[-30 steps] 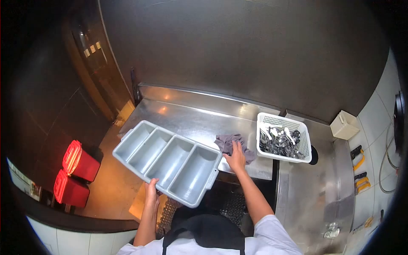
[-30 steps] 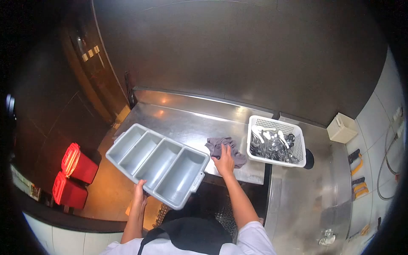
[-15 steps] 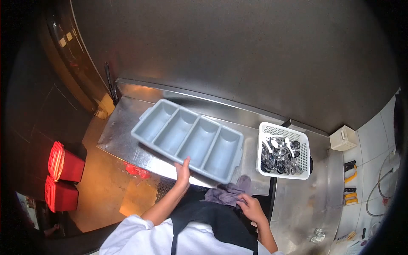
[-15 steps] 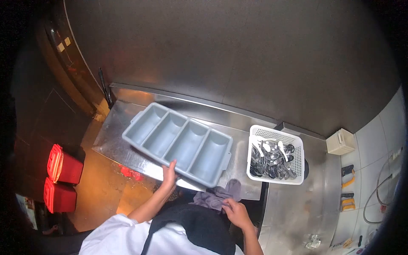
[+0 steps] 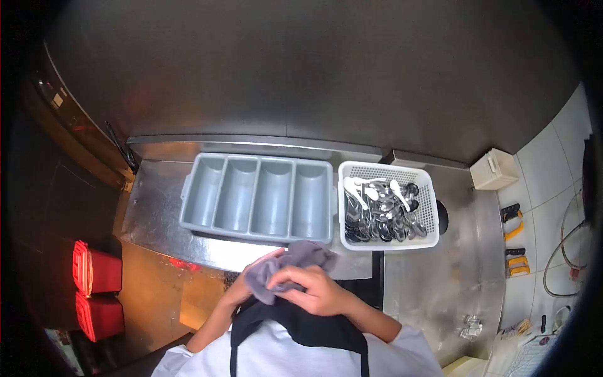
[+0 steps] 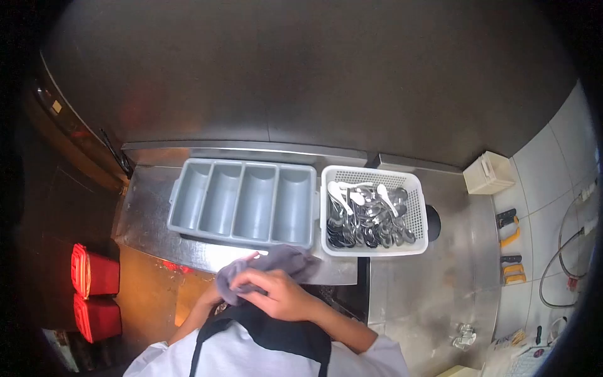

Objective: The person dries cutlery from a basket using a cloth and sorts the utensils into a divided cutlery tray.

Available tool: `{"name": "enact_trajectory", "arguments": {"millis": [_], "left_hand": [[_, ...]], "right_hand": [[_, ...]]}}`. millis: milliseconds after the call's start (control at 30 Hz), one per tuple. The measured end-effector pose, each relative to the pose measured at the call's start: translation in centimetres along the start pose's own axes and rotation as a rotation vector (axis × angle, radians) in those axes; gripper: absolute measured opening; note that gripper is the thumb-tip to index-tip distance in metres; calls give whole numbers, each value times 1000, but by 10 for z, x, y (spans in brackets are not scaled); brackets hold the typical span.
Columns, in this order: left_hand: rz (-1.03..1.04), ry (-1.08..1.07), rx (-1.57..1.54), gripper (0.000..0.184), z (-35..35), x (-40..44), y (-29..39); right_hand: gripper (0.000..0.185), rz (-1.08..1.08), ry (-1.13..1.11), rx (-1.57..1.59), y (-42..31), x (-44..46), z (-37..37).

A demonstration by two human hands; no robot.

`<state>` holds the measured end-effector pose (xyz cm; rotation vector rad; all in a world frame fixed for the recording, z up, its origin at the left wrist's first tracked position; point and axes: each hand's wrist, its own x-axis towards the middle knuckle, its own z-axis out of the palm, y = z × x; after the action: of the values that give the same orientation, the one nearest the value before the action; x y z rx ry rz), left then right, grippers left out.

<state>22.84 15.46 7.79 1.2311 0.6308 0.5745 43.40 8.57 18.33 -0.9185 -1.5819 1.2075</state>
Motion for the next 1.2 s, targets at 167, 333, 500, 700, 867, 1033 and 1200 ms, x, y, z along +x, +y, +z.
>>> {"name": "enact_trajectory", "arguments": {"millis": [167, 333, 500, 700, 867, 1033, 1200], "left_hand": [[152, 323, 159, 17, 7, -26, 24], [122, 640, 146, 22, 19, -56, 26], [-153, 424, 539, 44, 76, -81, 16], [72, 600, 1249, 22, 72, -94, 50], [201, 922, 1114, 14, 53, -102, 95], [523, 1719, 378, 18, -3, -124, -14], [313, 1130, -111, 18, 66, -38, -38]], "right_hand": [[30, -72, 9, -76, 2, 6, -17], [29, -149, 29, -25, 24, -11, -37], [22, -176, 105, 34, 20, -25, -54], [24, -224, 322, -80, 19, -34, -88], [24, -225, 301, -105, 11, -35, -82], [16, -75, 100, -35, -32, -5, -40], [17, -212, -135, -176, 4, -8, 29]]}}
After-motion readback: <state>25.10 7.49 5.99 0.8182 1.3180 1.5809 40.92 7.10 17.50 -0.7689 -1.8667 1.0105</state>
